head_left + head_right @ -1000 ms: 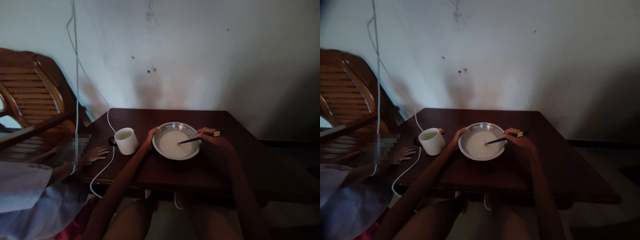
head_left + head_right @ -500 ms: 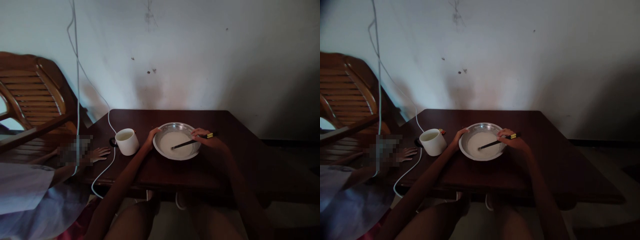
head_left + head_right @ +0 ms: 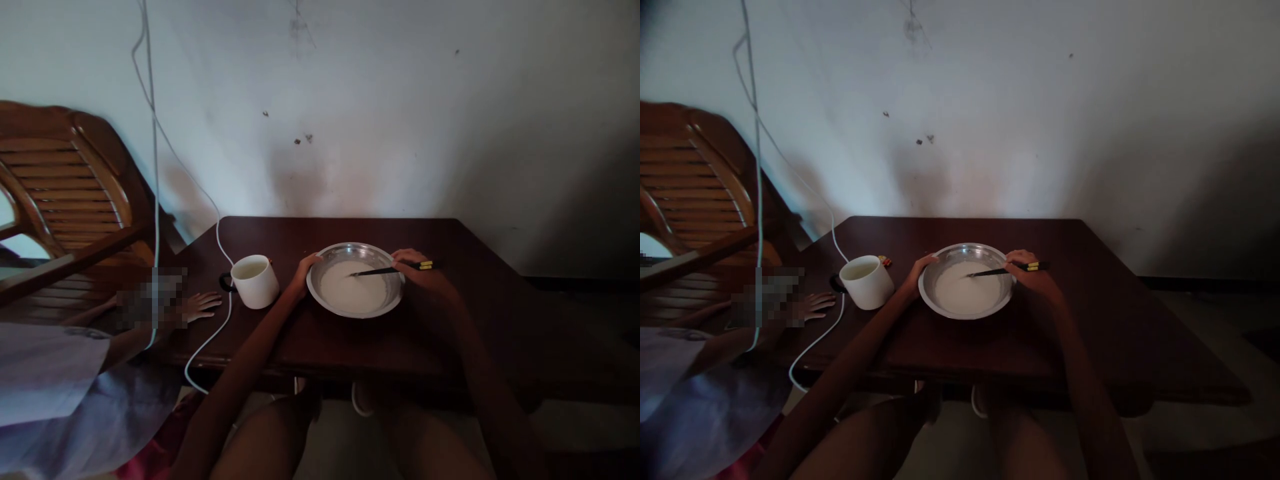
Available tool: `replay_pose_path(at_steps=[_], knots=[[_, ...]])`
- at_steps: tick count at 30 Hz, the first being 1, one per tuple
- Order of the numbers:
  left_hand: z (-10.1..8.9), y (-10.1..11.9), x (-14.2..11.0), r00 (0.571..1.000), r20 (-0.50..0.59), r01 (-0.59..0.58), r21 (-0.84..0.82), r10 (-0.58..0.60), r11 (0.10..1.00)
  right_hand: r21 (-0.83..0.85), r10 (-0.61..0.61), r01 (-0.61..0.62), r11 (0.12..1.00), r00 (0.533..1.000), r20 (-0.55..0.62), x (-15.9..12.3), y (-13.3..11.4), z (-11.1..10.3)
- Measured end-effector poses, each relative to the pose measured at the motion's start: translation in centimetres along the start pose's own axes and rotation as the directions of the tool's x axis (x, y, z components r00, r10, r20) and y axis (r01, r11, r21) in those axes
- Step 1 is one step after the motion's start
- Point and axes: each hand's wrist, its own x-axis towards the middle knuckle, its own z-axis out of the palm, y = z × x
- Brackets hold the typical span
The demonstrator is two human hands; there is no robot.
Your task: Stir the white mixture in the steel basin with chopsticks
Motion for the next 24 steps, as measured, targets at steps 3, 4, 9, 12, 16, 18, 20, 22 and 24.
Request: replay_pose_path(at_steps=[3, 4, 9, 12, 16, 18, 20, 22, 24], knots=[[0.0, 0.0, 0.0, 1.000, 0.002, -0.006, 0.007, 0.006, 1.000, 0.060, 0.020, -0.025, 0.998, 0.997, 0.080, -0.4, -0.1, -1.2], [0.0, 0.1, -0.1, 1.000, 0.005, -0.002, 0.007, 0.002, 1.000, 0.076, 0.010, -0.020, 0.997, 0.991, 0.136, -0.5, -0.2, -1.3], [0.1, 0.3, -0.3, 1.000, 0.005, 0.006, -0.002, -0.006, 1.000, 0.048, -0.023, 0.017, 0.999, 0.994, 0.109, 0.0, -0.4, 0.5], [0.2, 0.3, -0.3, 1.000, -0.004, -0.003, 0.001, 0.003, 1.000, 0.035, 0.046, -0.046, 0.998, 0.999, 0.015, 0.2, -0.2, 0.2], [0.2, 0.2, 0.0, 1.000, -0.005, 0.013, -0.007, -0.013, 1.000, 0.104, 0.030, -0.047, 0.993, 0.987, 0.158, -0.1, -0.4, -0.1], [0.1, 0.1, 0.1, 1.000, -0.004, 0.008, -0.010, -0.008, 1.000, 0.110, -0.020, 0.002, 0.994, 0.986, 0.165, 0.0, -0.4, 0.5], [0.0, 0.0, 0.1, 1.000, -0.019, 0.001, -0.011, -0.001, 1.000, 0.066, -0.027, 0.023, 0.998, 0.998, 0.055, 0.2, -0.1, 0.9], [0.0, 0.0, 0.1, 0.999, -0.030, 0.010, -0.012, -0.010, 1.000, 0.031, 0.003, -0.002, 1.000, 0.999, -0.042, 0.4, 0.4, 0.6], [0.0, 0.1, 0.1, 0.999, -0.027, 0.022, -0.018, -0.022, 1.000, 0.035, 0.026, -0.026, 0.999, 0.999, -0.020, 0.3, 0.8, 0.1]])
